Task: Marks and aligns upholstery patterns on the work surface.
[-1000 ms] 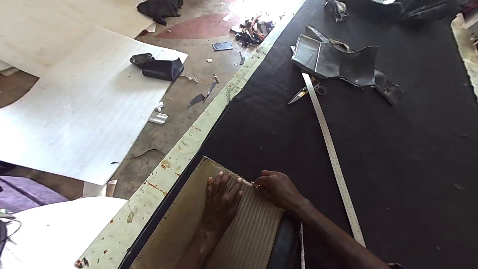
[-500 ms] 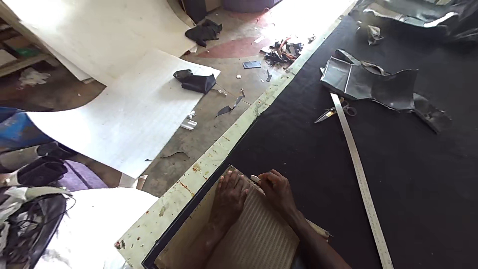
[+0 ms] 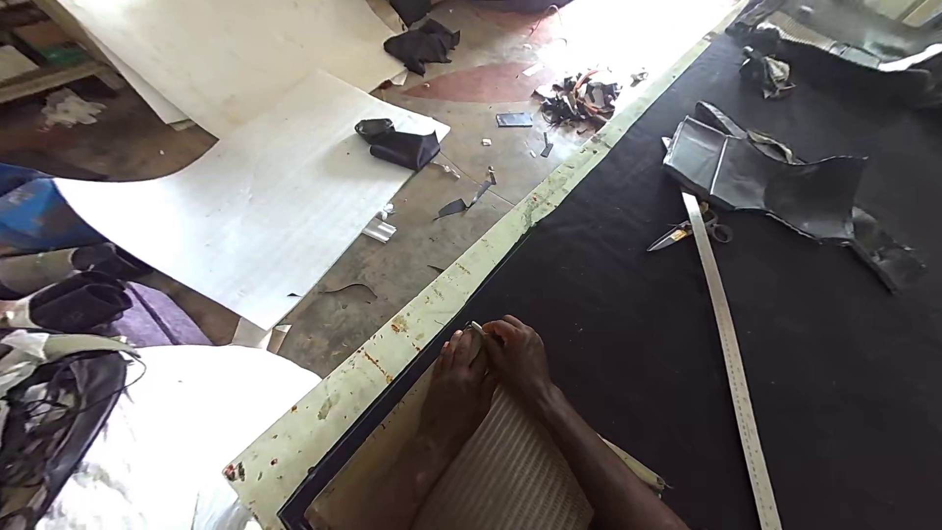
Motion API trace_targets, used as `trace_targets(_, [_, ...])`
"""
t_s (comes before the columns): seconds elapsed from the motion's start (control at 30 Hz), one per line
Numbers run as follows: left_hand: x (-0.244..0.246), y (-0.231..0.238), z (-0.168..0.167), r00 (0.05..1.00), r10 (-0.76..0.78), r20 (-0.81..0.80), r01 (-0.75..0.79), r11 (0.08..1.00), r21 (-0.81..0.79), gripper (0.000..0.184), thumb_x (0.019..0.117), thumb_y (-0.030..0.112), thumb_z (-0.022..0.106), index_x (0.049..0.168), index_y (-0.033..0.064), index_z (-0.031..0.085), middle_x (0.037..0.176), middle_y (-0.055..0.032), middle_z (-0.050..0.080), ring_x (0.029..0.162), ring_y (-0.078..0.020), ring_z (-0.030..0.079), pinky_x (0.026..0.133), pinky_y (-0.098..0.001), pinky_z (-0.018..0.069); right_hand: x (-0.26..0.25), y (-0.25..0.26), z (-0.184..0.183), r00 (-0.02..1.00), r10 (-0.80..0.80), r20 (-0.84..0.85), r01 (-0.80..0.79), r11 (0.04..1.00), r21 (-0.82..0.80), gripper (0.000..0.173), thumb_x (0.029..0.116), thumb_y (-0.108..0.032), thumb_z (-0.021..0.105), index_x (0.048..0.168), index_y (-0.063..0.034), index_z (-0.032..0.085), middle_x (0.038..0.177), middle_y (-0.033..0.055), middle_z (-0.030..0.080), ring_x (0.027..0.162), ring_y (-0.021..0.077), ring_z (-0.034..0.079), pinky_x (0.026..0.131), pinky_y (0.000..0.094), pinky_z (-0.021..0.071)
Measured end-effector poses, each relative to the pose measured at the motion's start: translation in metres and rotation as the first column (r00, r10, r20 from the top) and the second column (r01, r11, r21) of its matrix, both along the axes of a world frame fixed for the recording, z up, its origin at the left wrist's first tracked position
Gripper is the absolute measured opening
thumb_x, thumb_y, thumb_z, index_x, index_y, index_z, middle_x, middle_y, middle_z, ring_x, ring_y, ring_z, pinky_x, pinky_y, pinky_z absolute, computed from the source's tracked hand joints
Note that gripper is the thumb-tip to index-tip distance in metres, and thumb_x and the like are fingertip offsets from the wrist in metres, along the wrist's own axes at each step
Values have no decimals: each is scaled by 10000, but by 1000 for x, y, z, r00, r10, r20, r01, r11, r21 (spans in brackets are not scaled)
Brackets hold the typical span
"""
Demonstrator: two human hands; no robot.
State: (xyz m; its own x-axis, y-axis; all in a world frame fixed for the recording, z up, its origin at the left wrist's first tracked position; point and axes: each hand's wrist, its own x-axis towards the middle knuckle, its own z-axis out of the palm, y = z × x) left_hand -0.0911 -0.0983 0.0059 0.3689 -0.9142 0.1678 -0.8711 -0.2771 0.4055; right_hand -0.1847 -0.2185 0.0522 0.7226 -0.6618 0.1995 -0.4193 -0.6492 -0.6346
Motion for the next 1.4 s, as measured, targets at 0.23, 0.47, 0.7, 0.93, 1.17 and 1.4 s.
trace_targets(0.23, [-3, 1, 0, 999, 26, 39, -27, 999, 17, 482, 1053, 452, 421, 1402, 197, 633, 1619, -104, 398, 1535, -299, 300, 1237, -496, 299, 4, -1, -2, 999, 40, -5, -40, 996, -81, 74, 971, -145, 686, 1005, -124, 749, 907, 52, 665, 767, 204, 664, 663, 421, 580])
trace_targets(0.47, [-3, 2, -1, 999, 20, 44, -20, 1000, -6, 506, 1059, 437, 408, 1416, 143, 613, 1640, -63, 380, 1550, -261, 274, 1251, -486, 268, 32, -10, -11, 1000, 12, -27, -16, 988, -152, 96, 957, -142, 676, 967, -129, 771, 893, 48, 704, 792, 217, 694, 687, 434, 587])
trace_targets(0.7, [-3, 2, -4, 996, 38, 80, -36, 999, -17, 537, 1064, 521, 365, 1439, 214, 597, 1616, -71, 413, 1525, -278, 321, 1233, -486, 300, -6, 9, -5, 975, -130, 179, 125, 991, 41, 182, 989, -169, 677, 1148, -116, 749, 964, 48, 697, 781, 164, 680, 689, 384, 606])
trace_targets(0.93, [-7, 6, 11, 999, 41, 23, -40, 999, -15, 543, 1066, 507, 391, 1421, 157, 607, 1602, -129, 421, 1506, -335, 346, 1208, -527, 323, -136, 116, 0, 941, -217, 261, 164, 964, 210, 286, 949, -169, 687, 1189, -25, 750, 1008, 82, 720, 862, 114, 691, 766, 276, 617])
trace_targets(1.17, [-1, 9, 14, 999, -32, 26, 31, 999, 43, 591, 1060, 519, 394, 1496, 142, 523, 1633, -133, 375, 1544, -314, 281, 1265, -520, 203, -212, 224, 7, 887, -342, 309, 133, 831, 540, 138, 923, 49, 625, 1050, 58, 679, 957, 85, 681, 794, 127, 662, 715, 285, 598])
trace_targets(1.4, [-35, 137, 27, 999, 6, 45, -3, 998, -63, 523, 1054, 472, 459, 1463, 163, 564, 1604, -100, 424, 1540, -309, 282, 1265, -549, 200, -243, 255, 1, 827, -389, 405, 148, 847, 510, 158, 961, 37, 584, 1110, 71, 618, 1112, 117, 688, 963, 152, 681, 824, 306, 600])
